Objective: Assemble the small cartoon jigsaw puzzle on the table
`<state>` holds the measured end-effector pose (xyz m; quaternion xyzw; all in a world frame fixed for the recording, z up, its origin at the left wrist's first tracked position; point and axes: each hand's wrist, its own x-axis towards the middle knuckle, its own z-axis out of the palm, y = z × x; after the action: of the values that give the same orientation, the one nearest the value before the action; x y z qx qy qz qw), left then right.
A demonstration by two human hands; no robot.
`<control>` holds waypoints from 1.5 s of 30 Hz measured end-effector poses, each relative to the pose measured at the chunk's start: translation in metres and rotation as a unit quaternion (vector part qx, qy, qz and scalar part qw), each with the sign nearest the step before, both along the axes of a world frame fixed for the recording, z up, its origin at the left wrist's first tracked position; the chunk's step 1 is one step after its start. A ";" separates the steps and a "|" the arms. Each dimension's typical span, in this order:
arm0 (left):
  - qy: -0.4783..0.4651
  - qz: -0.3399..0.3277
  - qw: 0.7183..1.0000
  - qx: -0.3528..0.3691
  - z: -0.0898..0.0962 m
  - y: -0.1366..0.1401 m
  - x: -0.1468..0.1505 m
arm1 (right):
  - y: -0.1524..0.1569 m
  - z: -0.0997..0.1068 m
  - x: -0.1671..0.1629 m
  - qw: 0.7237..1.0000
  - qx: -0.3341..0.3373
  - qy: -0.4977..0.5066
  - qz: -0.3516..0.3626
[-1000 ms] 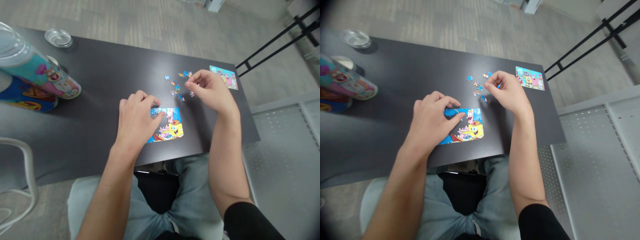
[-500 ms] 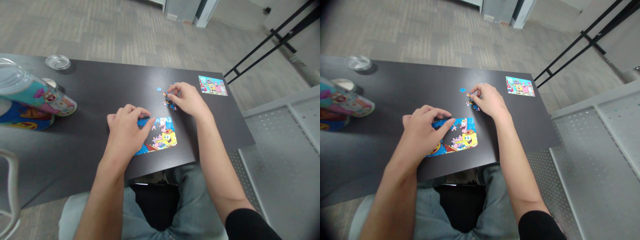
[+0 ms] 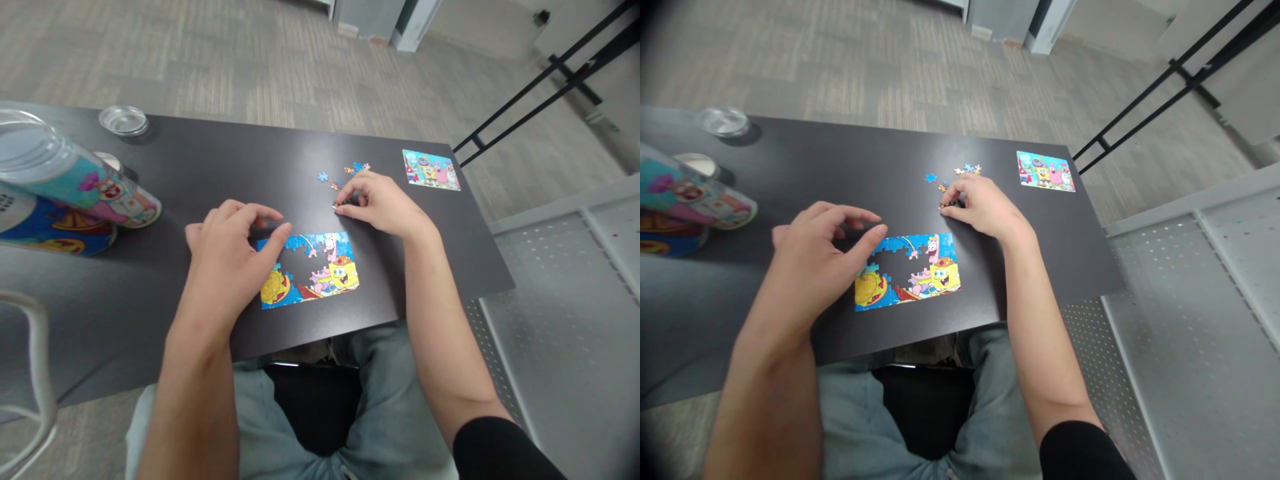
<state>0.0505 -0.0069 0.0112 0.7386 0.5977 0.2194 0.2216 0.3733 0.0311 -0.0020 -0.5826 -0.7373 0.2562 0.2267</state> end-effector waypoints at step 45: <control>-0.049 -0.029 0.998 -0.004 0.000 0.005 -0.009 | -0.036 0.007 0.047 0.979 -0.041 0.160 -0.121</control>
<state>0.0418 -0.0015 0.0111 0.7429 0.5654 0.2469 0.2596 0.4199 -0.0054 0.0046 -0.6277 -0.6044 0.3464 0.3474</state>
